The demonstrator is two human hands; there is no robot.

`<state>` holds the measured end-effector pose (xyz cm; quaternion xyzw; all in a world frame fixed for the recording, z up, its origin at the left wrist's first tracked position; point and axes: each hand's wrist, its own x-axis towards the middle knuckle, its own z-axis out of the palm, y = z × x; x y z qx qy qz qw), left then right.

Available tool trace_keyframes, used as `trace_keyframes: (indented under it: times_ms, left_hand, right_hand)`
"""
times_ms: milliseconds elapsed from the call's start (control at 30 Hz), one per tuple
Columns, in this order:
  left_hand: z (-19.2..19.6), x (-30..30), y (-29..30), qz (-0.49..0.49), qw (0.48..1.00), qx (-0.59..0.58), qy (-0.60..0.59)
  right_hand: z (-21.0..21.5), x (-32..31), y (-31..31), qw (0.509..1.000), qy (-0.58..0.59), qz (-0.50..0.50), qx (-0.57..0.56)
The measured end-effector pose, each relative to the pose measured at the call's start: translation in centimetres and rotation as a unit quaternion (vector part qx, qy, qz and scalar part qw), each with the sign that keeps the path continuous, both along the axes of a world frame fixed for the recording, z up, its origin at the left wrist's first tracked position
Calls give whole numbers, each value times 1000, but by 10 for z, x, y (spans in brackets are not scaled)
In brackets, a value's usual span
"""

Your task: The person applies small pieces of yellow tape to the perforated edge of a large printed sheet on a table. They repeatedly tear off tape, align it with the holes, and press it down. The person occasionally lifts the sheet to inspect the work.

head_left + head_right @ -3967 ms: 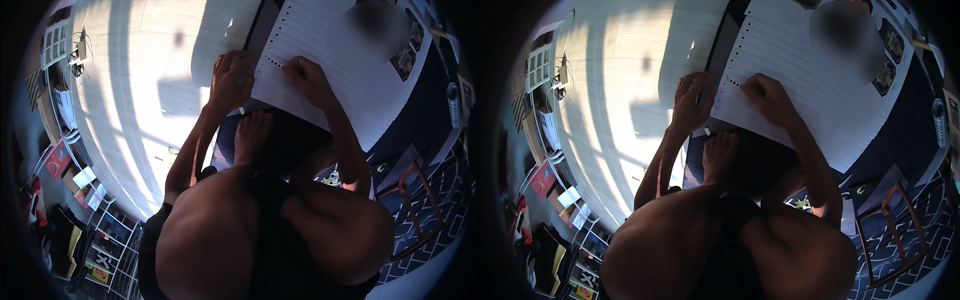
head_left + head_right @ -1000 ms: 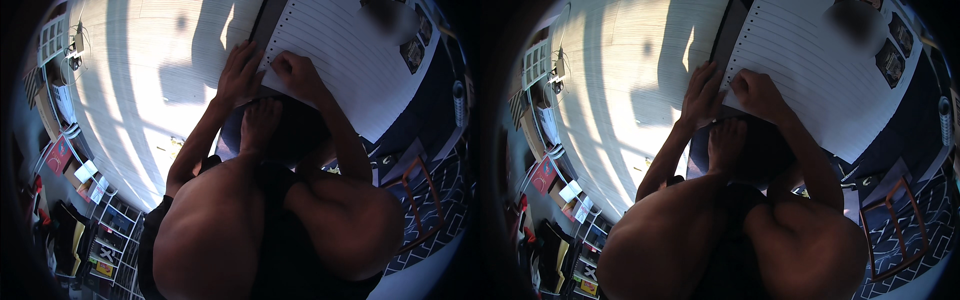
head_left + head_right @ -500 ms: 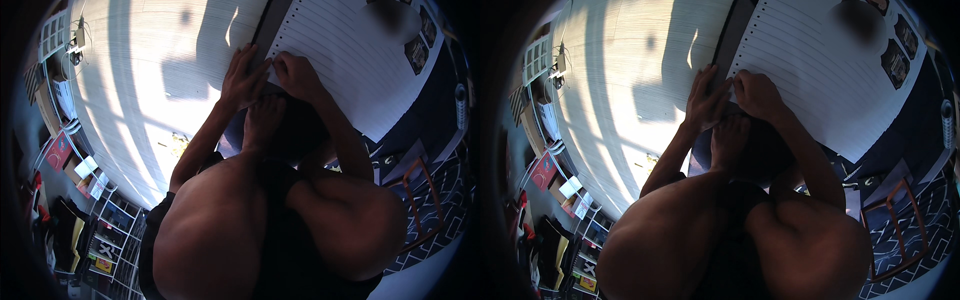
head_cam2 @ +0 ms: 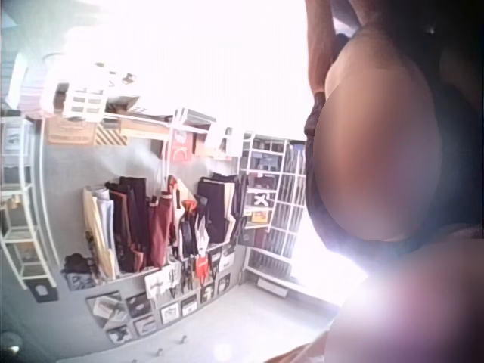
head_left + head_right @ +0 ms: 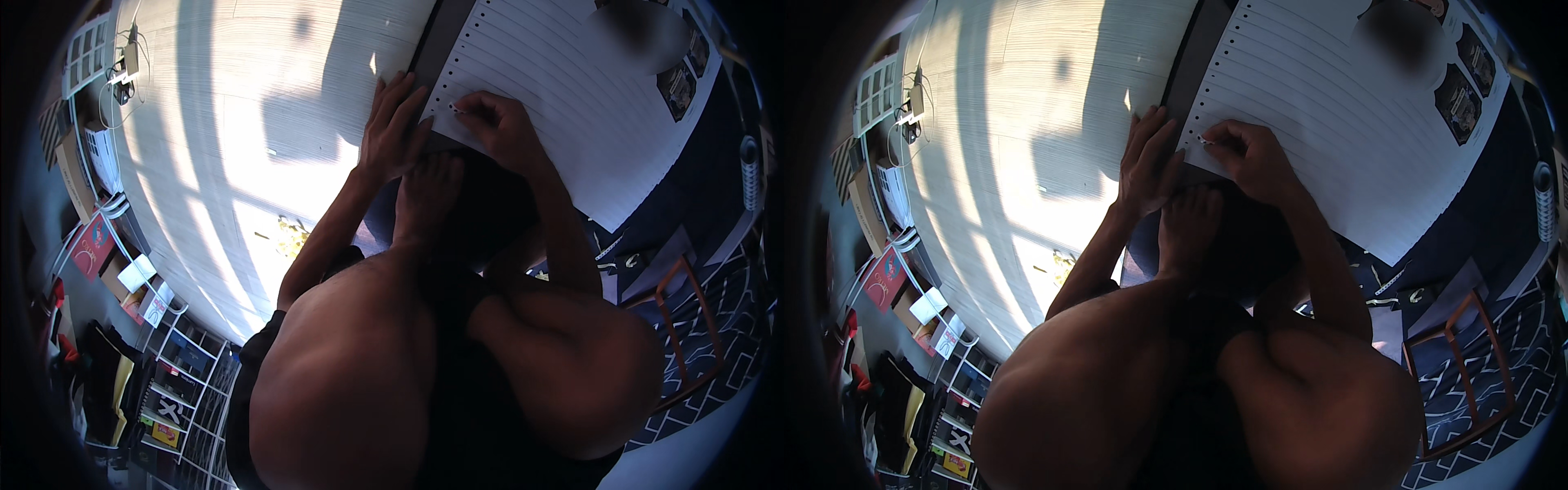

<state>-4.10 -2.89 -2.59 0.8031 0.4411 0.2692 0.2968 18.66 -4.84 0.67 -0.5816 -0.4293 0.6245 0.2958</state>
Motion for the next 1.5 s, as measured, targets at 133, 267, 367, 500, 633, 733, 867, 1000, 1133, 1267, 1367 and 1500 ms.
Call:
trace_keyframes:
  times_ms: [133, 267, 367, 500, 633, 733, 867, 1000, 1133, 1267, 1367, 1500]
  left_hand:
    - [25, 8, -1, 19, 1000, -12, -2]
    - [39, 18, -4, 61, 986, -153, -33]
    - [40, 22, -3, 78, 971, -216, -65]
    - [42, 22, -8, 92, 978, -180, -48]
    - [34, 17, -17, 71, 994, -68, -50]
    - [34, 13, -24, 69, 994, -78, -40]
    - [32, 13, -29, 88, 984, -133, -82]
    - [32, 13, -29, 83, 981, -147, -100]
    - [32, 10, -30, 68, 981, -159, -89]
    - [33, 9, -31, 65, 983, -153, -80]
    - [29, 9, -32, 70, 982, -147, -91]
    - [29, 10, -29, 68, 981, -153, -99]
  right_hand:
    - [-2, -2, -7, 998, 43, -10, -39]
    - [-14, -9, -13, 994, 102, -11, -41]
    - [-9, -7, -14, 995, 84, 1, -52]
    - [-4, -12, -20, 994, 89, 4, -59]
    - [4, -20, -24, 993, 93, 5, -69]
    - [6, -21, -27, 993, 98, 13, -66]
    - [6, -22, -29, 994, 82, 19, -71]
    - [1, -24, -33, 995, 83, 8, -54]
    - [4, -24, -32, 995, 81, 7, -60]
    - [5, -25, -34, 996, 71, -8, -49]
    - [4, -24, -34, 998, 54, -19, -42]
    - [-3, -27, -38, 999, -4, -41, -8]
